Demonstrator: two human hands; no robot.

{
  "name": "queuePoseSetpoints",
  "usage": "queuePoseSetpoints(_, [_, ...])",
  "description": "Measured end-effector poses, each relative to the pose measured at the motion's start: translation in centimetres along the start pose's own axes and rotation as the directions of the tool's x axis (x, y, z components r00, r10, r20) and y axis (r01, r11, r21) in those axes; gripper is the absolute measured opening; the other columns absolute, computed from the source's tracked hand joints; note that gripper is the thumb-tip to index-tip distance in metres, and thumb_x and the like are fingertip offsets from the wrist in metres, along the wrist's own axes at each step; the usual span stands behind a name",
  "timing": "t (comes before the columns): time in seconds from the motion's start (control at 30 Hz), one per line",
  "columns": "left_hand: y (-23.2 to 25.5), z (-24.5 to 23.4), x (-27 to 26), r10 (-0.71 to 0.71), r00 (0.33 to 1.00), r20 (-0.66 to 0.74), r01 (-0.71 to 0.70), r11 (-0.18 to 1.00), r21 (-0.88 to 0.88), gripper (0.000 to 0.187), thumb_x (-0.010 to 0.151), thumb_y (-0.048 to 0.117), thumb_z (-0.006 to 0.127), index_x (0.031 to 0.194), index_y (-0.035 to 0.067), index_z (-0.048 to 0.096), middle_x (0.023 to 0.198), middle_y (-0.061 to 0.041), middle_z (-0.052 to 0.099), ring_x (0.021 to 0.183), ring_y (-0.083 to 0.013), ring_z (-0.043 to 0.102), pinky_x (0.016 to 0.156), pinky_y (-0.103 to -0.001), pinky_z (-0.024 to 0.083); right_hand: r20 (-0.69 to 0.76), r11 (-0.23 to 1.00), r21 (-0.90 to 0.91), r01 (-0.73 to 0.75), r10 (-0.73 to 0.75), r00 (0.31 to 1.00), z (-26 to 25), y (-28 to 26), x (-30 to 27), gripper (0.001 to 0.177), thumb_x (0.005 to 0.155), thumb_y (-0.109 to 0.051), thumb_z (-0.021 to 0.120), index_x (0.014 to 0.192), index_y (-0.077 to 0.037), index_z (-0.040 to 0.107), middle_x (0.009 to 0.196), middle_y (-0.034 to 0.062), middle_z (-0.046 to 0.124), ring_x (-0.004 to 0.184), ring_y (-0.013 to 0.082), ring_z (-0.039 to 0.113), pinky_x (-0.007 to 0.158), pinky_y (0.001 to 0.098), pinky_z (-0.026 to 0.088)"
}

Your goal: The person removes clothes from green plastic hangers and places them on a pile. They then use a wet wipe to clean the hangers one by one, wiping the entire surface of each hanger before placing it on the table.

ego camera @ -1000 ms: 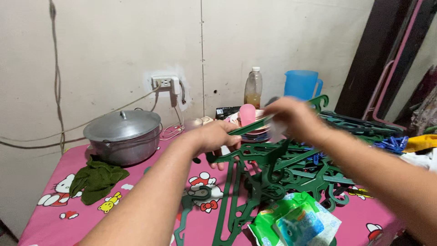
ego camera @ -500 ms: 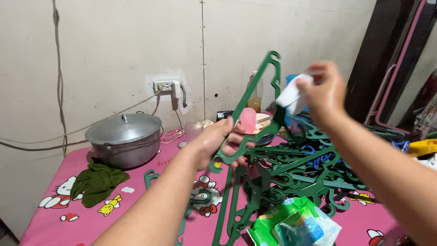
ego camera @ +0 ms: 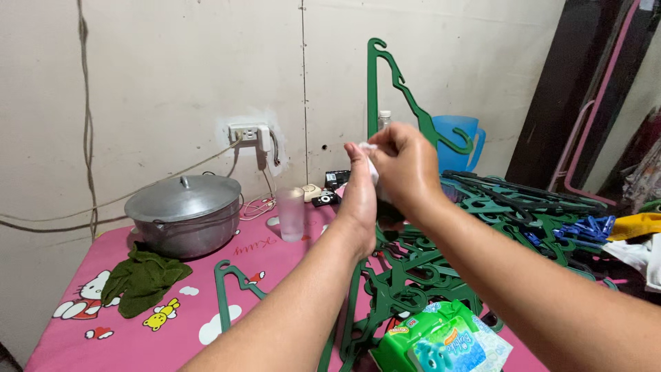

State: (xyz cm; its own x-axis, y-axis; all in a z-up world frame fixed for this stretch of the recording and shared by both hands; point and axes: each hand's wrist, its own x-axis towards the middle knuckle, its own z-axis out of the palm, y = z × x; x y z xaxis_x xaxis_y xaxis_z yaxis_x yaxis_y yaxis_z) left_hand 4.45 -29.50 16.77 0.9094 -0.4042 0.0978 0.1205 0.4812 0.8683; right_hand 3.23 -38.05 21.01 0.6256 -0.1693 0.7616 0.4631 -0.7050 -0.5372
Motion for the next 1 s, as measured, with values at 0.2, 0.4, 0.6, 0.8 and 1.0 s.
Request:
queuePoseSetpoints(0.2, [3.6, -1.5, 0.7, 0.167, 0.983, -0.074, -0.176, 0.972, -0.154, 0.087, 0.088, 0.084, 0.021, 0.138, 0.02, 0.053, 0.119, -0.011, 0.065, 0.099, -0.0254, 0.064, 0.074, -0.047, 0.052, 0.017, 0.949, 0.116, 0.294, -0.298, 0.955, 0.4, -0.3, -4.8, 0.015, 0.076, 0.006, 0.077, 0.087, 0.0, 0.068, 0.095, 0.0111, 0.066, 0.098, 0.0232, 0.07, 0.082, 0.0321, 0.056])
queuePoseSetpoints(0.4, [1.9, -1.2, 2.1, 0.349, 0.924, -0.156, -0.374, 0.908, -0.187, 0.049, 0.105, 0.052, 0.032, 0.118, 0.012, 0.056, 0.101, -0.015, 0.068, 0.084, -0.0256, 0.067, 0.075, -0.044, 0.056, -0.026, 0.962, 0.121, 0.245, -0.244, 0.969, 0.2, 0.8, -3.2, 0.013, 0.079, 0.002, 0.079, 0.086, -0.001, 0.068, 0.101, 0.0114, 0.062, 0.091, 0.0223, 0.071, 0.076, 0.0331, 0.057])
queuePoseSetpoints(0.6, [1.8, -1.0, 3.0, 0.431, 0.85, -0.302, -0.443, 0.896, 0.032, 0.037, 0.108, 0.04, 0.035, 0.1, 0.009, 0.054, 0.094, -0.011, 0.067, 0.079, -0.0217, 0.063, 0.069, -0.038, 0.052, -0.091, 0.998, 0.043, 0.043, -0.039, 0.995, 0.0, 1.7, -2.5, 0.014, 0.082, -0.005, 0.083, 0.089, -0.003, 0.071, 0.093, 0.0092, 0.063, 0.078, 0.0198, 0.067, 0.07, 0.0337, 0.055])
queuePoseSetpoints(0.8, [1.4, -0.8, 3.4, 0.386, 0.849, -0.361, -0.385, 0.92, 0.08, 0.034, 0.106, 0.037, 0.038, 0.093, 0.009, 0.051, 0.086, -0.006, 0.061, 0.075, -0.0163, 0.06, 0.061, -0.034, 0.046, -0.078, 0.996, 0.083, -0.02, 0.027, 0.997, -0.3, 2.0, -2.9, 0.012, 0.083, -0.005, 0.08, 0.092, -0.004, 0.071, 0.09, 0.0059, 0.065, 0.078, 0.0152, 0.066, 0.07, 0.0313, 0.055])
queuePoseSetpoints(1.0, [1.6, -0.8, 3.7, 0.46, 0.809, -0.366, -0.504, 0.863, -0.028, 0.033, 0.108, 0.032, 0.041, 0.089, 0.007, 0.051, 0.077, -0.004, 0.054, 0.07, -0.0174, 0.056, 0.065, -0.033, 0.05, -0.138, 0.995, 0.089, 0.049, -0.036, 0.99, -0.1, 1.4, -3.4, 0.012, 0.085, -0.006, 0.079, 0.093, -0.002, 0.07, 0.09, 0.0073, 0.065, 0.079, 0.0176, 0.064, 0.071, 0.0317, 0.054])
